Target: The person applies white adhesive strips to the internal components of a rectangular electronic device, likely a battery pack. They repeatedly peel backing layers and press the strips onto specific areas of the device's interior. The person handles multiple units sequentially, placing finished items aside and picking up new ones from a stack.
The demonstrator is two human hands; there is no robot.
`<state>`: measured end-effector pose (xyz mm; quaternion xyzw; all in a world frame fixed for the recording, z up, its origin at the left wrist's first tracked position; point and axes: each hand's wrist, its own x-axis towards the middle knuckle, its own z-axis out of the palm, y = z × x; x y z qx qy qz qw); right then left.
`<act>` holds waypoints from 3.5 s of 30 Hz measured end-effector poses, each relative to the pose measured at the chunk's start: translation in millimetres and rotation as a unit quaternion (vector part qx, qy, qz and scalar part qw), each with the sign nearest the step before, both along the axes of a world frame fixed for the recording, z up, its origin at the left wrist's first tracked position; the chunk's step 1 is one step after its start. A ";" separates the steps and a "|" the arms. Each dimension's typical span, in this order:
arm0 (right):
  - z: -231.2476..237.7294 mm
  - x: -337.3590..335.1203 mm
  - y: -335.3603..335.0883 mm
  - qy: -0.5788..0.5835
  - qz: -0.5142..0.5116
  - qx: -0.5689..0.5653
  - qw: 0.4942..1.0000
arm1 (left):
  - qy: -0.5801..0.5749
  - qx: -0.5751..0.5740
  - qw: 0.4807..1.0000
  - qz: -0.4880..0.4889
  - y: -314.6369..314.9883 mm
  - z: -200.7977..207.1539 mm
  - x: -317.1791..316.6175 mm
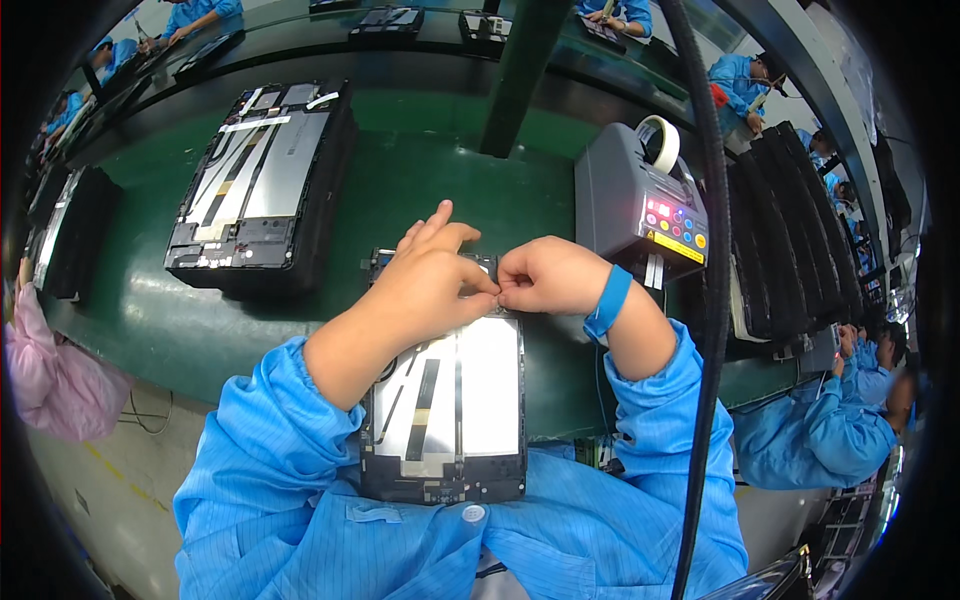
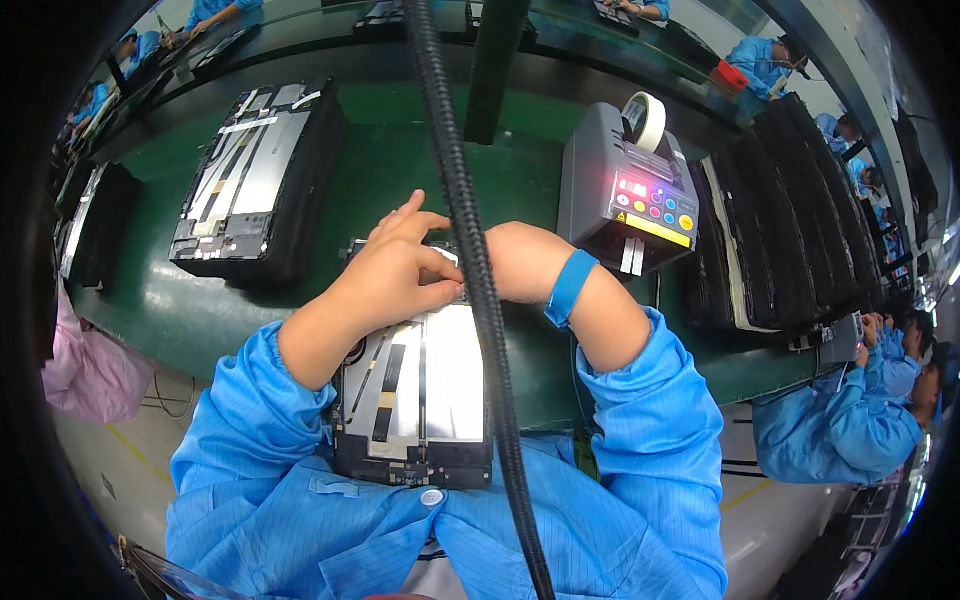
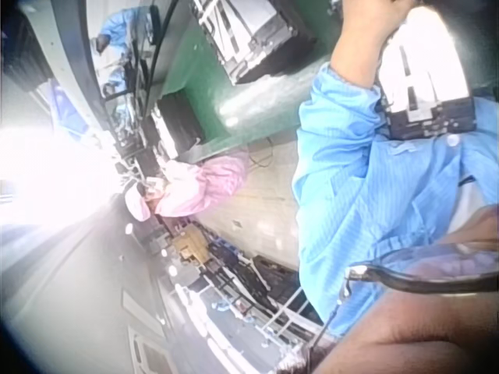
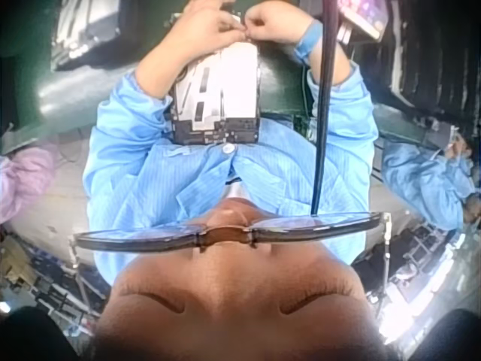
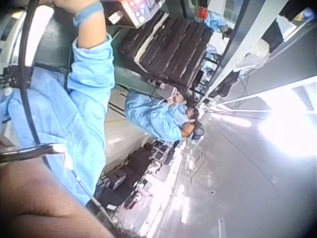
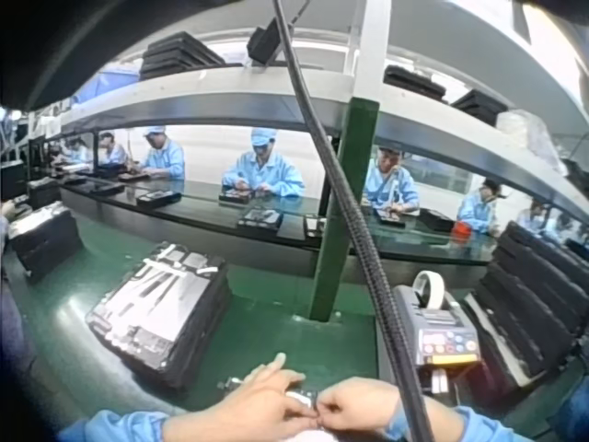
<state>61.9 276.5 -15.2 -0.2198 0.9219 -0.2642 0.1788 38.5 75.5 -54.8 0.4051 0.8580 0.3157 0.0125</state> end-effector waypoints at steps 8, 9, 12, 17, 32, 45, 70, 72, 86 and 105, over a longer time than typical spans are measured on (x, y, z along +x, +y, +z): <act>-0.6 3.6 5.0 -0.063 -0.088 -0.031 0.994 | -0.035 -0.014 0.999 0.022 1.8 1.5 -0.2; -3.2 2.9 4.8 -0.044 -0.086 -0.010 0.995 | -0.038 -0.012 0.999 0.022 1.9 0.9 -0.3; -0.8 2.8 -1.8 -0.048 -0.128 0.050 0.989 | -0.039 -0.013 0.999 0.019 2.1 1.4 -0.3; 10.4 1.5 -10.8 -0.052 -0.202 0.165 0.964 | -0.022 -0.020 0.999 0.016 1.4 3.0 0.7; -68.0 201.8 -57.2 0.108 -0.230 -0.071 0.965 | -0.081 -0.053 0.994 -0.042 -130.0 -3.3 144.3; 10.3 15.8 -176.3 0.270 -0.169 -0.398 0.860 | -0.098 0.205 0.973 0.037 -226.0 112.6 14.4; -3.9 234.5 243.4 0.470 -0.672 -0.424 0.384 | 0.057 0.003 0.887 -0.458 61.1 148.5 77.1; -19.2 218.1 292.5 0.455 -0.673 -0.417 0.407 | 0.009 0.013 0.885 -0.466 105.6 142.0 79.3; 3.9 200.9 342.6 0.350 -0.690 -0.482 0.412 | -0.423 0.301 0.854 -0.032 362.4 78.1 69.9; 24.5 183.2 311.5 0.503 -0.439 -0.521 0.532 | -0.159 0.311 0.935 -0.061 366.6 83.5 84.7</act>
